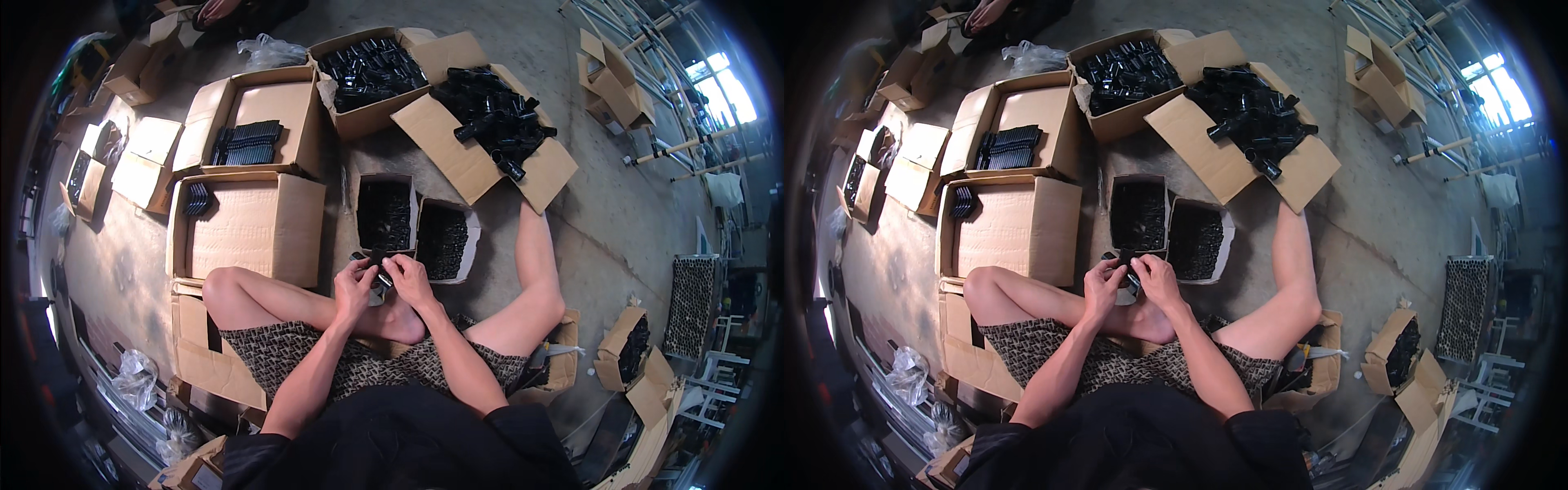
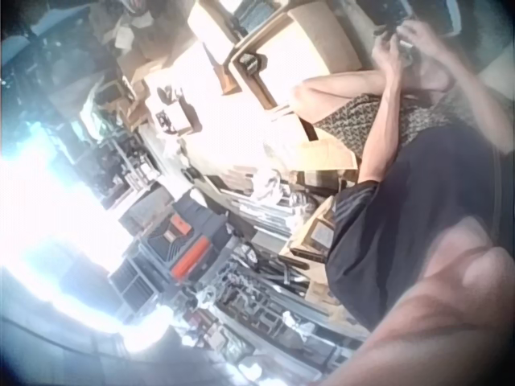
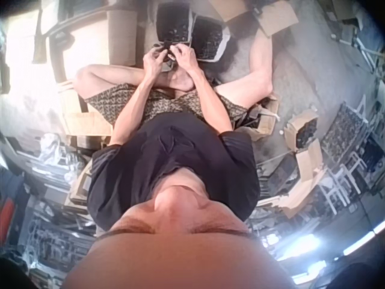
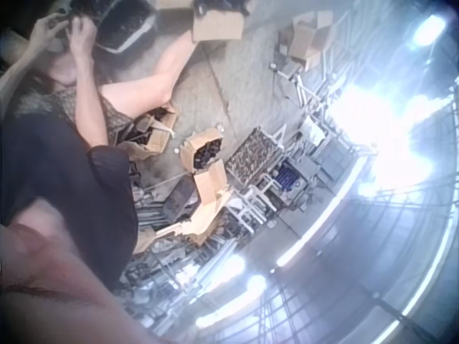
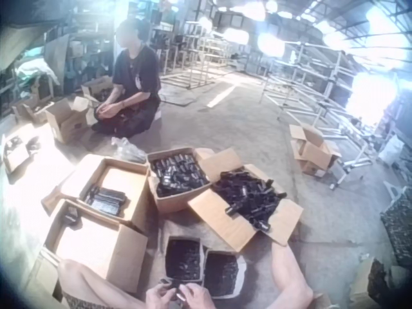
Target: The person picks up plastic-wrapped metal joints from a box, removes the wrapping, and places the parts into smaller containers while sitting on a warehouse floor.
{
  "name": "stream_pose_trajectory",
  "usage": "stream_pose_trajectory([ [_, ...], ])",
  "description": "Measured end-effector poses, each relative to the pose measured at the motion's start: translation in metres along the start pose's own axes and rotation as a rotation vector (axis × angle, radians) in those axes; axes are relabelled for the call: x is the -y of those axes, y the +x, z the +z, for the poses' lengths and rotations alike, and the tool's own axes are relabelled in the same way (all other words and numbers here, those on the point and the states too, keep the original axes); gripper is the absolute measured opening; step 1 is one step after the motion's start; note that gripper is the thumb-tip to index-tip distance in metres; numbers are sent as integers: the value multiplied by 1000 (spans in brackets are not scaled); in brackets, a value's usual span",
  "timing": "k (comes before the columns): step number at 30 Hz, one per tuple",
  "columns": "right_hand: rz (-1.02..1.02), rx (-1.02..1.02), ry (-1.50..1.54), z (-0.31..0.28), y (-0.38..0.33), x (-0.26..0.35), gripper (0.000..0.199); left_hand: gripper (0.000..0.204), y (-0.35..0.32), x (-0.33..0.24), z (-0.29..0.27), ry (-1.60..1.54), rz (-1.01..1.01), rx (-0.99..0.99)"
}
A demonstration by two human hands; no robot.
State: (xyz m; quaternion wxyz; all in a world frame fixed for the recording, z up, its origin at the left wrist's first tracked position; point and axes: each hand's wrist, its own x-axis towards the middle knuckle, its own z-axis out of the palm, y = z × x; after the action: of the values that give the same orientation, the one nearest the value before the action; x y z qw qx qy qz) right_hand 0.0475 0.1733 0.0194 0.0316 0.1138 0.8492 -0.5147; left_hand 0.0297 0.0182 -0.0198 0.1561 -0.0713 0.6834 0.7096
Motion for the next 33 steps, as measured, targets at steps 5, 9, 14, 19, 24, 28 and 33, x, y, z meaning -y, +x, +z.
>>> stream_pose_trajectory([
  [5, 45, -15, 132, -1, -5, 11, 34, 32, -4, -16, 2, 47, -13, 13],
  [9, 38, -30, 53, -1, -1, 10, 34, 34, 0, -9, -1, 12, -16, 15],
  [14, 29, 49, -132, -4, 2, 2, 26, 34, 1, -2, -1, 32, -14, 1],
  [19, 69, 53, 97, -7, -1, 10, 32, 34, 2, 0, -2, 64, -7, 9],
  [24, 141, 96, 88, -7, 2, 11, 35, 34, 15, 29, -11, 55, 57, -31],
  [28, -40, 174, -44, -12, -5, 27, 45, 34, 22, 44, -18, 45, -11, -13],
  [33, 26, 267, -68, -11, -6, 17, 30, 31, 35, 43, -34, 142, -20, 346],
])
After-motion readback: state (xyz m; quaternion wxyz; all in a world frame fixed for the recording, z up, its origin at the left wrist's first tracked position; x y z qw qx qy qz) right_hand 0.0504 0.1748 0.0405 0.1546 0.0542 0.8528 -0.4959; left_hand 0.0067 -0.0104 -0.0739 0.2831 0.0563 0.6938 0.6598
